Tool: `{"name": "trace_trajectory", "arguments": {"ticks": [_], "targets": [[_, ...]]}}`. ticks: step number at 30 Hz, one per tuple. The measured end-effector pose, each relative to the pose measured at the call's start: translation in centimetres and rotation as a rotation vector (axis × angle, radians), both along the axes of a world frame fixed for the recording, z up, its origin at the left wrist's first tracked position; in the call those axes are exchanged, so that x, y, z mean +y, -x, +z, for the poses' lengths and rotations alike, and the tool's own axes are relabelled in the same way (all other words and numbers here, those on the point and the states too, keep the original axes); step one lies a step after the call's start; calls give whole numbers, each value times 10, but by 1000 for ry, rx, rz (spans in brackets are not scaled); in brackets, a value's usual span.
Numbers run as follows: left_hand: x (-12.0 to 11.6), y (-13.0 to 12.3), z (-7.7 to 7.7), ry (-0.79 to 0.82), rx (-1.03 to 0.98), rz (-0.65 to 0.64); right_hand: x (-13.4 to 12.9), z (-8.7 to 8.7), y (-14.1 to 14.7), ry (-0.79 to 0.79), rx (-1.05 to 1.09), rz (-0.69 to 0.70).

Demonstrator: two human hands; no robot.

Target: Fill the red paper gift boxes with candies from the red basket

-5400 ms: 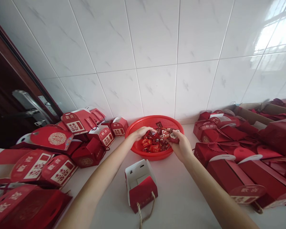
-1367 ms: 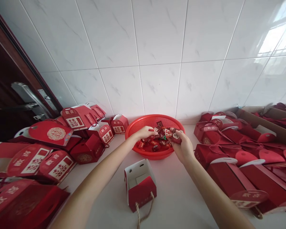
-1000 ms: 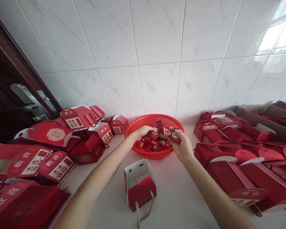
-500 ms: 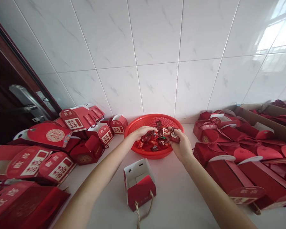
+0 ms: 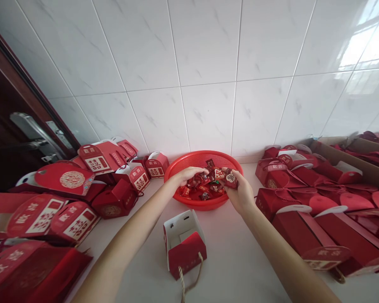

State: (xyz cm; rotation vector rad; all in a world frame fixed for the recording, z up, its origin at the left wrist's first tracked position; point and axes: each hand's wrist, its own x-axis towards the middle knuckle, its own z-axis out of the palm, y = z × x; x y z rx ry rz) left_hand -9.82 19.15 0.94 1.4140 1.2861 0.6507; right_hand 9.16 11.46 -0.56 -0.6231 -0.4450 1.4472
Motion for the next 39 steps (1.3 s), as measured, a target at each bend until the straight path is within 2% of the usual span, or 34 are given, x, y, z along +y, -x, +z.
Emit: {"name": "trace_trajectory", "arguments": {"ticks": [8,18,24,32,36,39], "targets": [[1,-1,0,86,-71,-51,1,-1,0,13,-9,9],[4,3,-5,14,-123,-10,0,-1,0,-2,0,17],[-4,-4,1,-123,-219,55,1,-1,0,-8,-6,16],[-41,-5,18,-248,-397,91,-7,6,-2,-23,-76,67],[-74,3,26,-297,-426,81,-20,13,2,16,-183,203],[-103,13,34,-409,-291,2,-34,18,9,-21,-251,343]]}}
